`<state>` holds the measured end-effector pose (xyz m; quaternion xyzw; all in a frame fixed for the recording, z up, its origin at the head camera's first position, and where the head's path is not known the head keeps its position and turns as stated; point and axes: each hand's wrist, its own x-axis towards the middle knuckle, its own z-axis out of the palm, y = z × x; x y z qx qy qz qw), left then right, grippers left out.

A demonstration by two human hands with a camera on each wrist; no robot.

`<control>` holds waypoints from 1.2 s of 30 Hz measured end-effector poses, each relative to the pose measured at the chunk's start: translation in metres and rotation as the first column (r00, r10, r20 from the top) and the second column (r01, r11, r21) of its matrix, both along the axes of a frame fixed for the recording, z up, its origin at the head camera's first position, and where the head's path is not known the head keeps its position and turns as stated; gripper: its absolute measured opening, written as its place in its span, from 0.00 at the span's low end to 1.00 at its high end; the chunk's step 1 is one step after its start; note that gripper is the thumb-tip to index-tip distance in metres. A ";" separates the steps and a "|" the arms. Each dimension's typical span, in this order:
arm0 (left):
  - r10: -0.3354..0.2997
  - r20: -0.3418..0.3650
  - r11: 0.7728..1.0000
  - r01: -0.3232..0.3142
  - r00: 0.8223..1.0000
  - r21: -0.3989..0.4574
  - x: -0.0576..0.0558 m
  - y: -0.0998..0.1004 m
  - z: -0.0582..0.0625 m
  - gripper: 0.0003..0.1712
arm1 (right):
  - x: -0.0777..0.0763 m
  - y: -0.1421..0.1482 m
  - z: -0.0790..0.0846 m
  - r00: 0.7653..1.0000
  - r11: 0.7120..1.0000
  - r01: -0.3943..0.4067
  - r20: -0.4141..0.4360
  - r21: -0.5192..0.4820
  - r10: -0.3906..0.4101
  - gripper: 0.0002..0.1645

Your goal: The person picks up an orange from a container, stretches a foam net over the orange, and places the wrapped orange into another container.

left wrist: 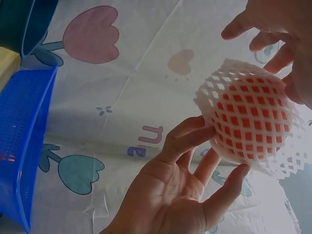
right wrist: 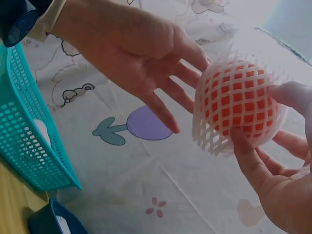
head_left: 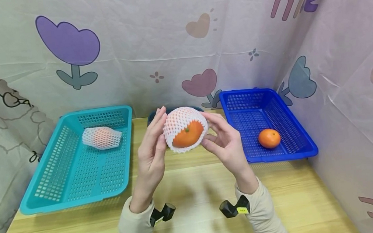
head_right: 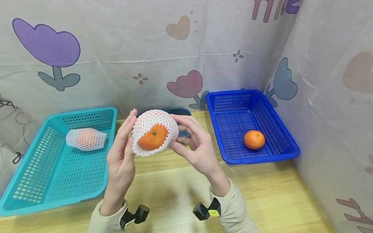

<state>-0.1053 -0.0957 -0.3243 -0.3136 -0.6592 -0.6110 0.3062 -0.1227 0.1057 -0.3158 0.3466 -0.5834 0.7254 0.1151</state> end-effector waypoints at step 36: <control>-0.095 0.154 0.992 0.080 0.983 0.099 0.006 0.004 -0.002 0.45 | 0.004 -0.002 -0.001 0.993 0.999 -0.019 0.114 -0.031 0.022 0.39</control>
